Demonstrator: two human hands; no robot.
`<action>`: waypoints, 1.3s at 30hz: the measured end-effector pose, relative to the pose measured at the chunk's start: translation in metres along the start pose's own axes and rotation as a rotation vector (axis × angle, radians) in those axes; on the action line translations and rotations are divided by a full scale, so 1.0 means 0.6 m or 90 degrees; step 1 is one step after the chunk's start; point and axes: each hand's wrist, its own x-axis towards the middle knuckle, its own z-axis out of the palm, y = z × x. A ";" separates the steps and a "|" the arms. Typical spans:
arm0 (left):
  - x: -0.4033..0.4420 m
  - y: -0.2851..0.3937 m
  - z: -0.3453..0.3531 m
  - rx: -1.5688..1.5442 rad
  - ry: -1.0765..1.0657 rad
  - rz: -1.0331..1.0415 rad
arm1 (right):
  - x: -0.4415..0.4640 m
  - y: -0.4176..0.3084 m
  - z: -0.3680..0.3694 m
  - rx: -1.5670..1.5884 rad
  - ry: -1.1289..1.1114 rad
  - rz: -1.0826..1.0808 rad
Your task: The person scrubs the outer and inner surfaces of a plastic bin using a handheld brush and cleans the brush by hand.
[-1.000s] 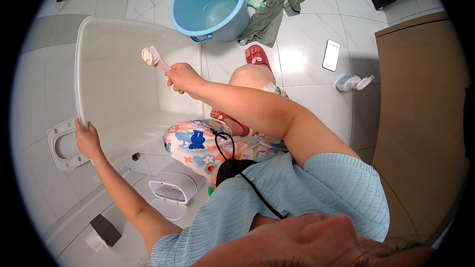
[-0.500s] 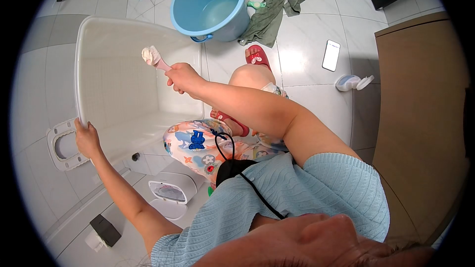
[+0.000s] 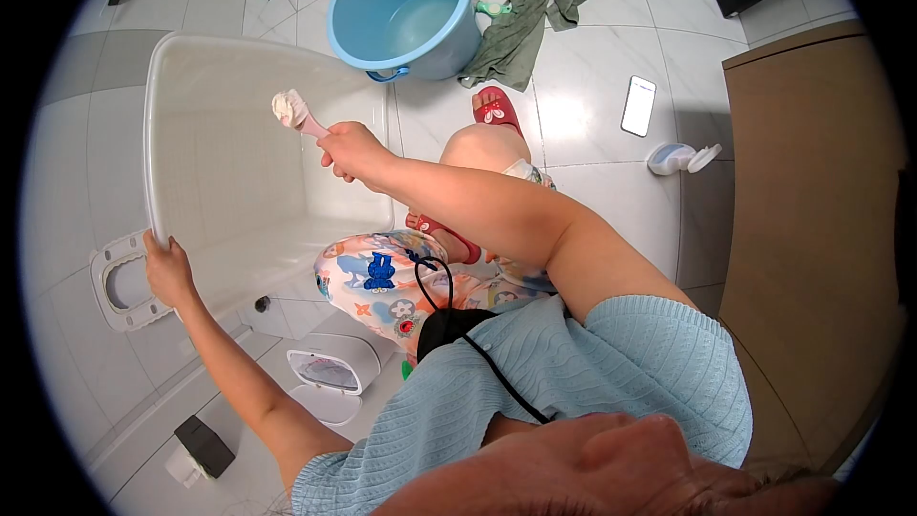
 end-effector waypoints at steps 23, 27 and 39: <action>-0.015 0.019 -0.003 0.021 0.104 -0.009 | -0.001 0.002 -0.002 -0.057 0.034 0.000; -0.015 0.019 -0.004 0.023 0.085 -0.022 | -0.001 0.002 -0.002 -0.058 0.031 0.002; -0.015 0.022 -0.004 0.020 0.083 -0.028 | 0.002 0.004 -0.002 -0.060 0.031 -0.005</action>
